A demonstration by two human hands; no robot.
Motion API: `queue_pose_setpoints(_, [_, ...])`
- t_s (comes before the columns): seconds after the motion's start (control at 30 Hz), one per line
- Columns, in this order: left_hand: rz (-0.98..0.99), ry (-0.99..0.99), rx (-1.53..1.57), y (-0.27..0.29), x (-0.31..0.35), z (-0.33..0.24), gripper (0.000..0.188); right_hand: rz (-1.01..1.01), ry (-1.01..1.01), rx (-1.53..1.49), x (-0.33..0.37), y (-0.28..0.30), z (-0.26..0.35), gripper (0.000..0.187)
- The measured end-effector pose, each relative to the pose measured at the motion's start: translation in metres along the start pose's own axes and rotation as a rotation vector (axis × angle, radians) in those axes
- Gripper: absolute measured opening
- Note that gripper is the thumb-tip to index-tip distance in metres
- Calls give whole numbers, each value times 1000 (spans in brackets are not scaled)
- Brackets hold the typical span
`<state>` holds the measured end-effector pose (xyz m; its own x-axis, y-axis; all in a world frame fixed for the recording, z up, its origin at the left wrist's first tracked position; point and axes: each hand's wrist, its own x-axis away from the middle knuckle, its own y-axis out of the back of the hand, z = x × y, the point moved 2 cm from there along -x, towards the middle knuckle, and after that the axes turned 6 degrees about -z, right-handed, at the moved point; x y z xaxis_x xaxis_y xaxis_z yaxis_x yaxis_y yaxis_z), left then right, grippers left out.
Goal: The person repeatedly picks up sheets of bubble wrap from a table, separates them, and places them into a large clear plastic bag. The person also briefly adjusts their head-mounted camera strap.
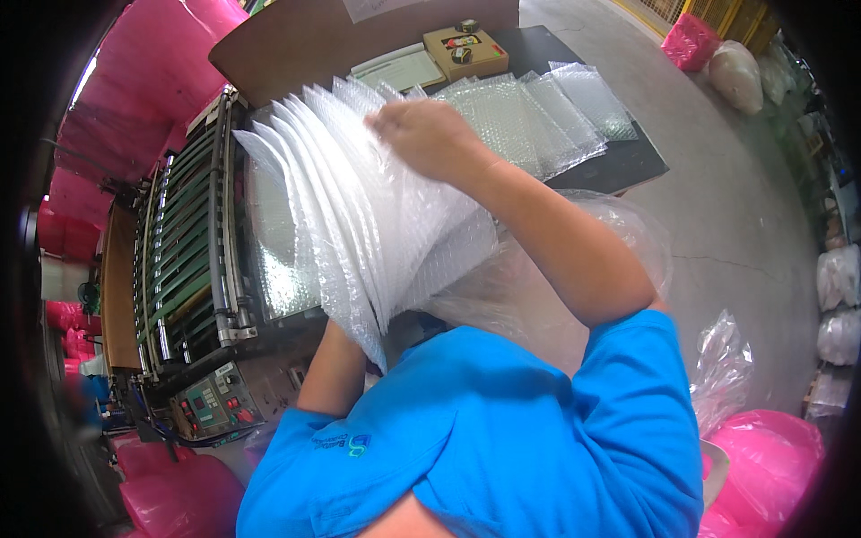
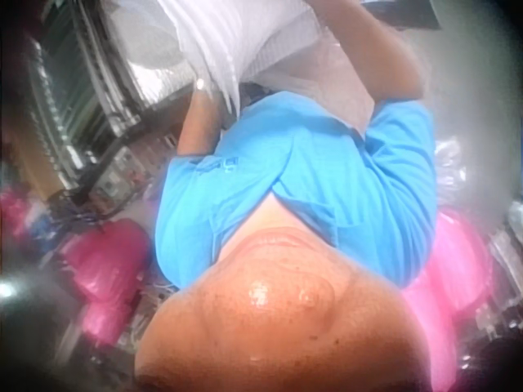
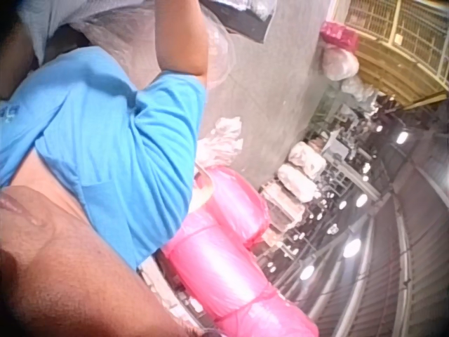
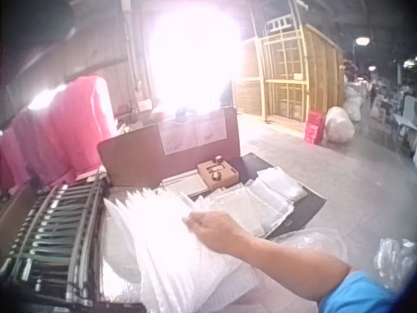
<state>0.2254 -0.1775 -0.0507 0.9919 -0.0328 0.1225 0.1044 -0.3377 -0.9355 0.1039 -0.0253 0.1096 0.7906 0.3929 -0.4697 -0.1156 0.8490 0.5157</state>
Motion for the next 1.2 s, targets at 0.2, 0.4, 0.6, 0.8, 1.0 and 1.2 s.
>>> queue_pose_setpoints(0.2, [155, 45, 77, 5, -10, -12, 67, -215, -106, -407, -5, 43, -13, 26])
queue_pose_setpoints(0.4, [-4, -8, -294, -22, -5, -8, 71, -40, 141, 189, 39, 23, 10, 26])
queue_pose_setpoints(0.6, [-131, -91, -385, -23, 1, -11, 69, -221, -441, -492, 75, 41, -20, 28])
queue_pose_setpoints(0.8, [-177, -281, -596, 7, -4, -26, 64, -185, -80, -232, 119, 51, 10, 18])
queue_pose_setpoints(1.0, [-149, -327, -599, -25, 6, -30, 66, -105, -202, -401, 157, 83, 8, 20])
queue_pose_setpoints(1.2, [-47, -275, -451, -42, 16, -20, 70, -434, -312, -513, 168, 128, -28, 27])
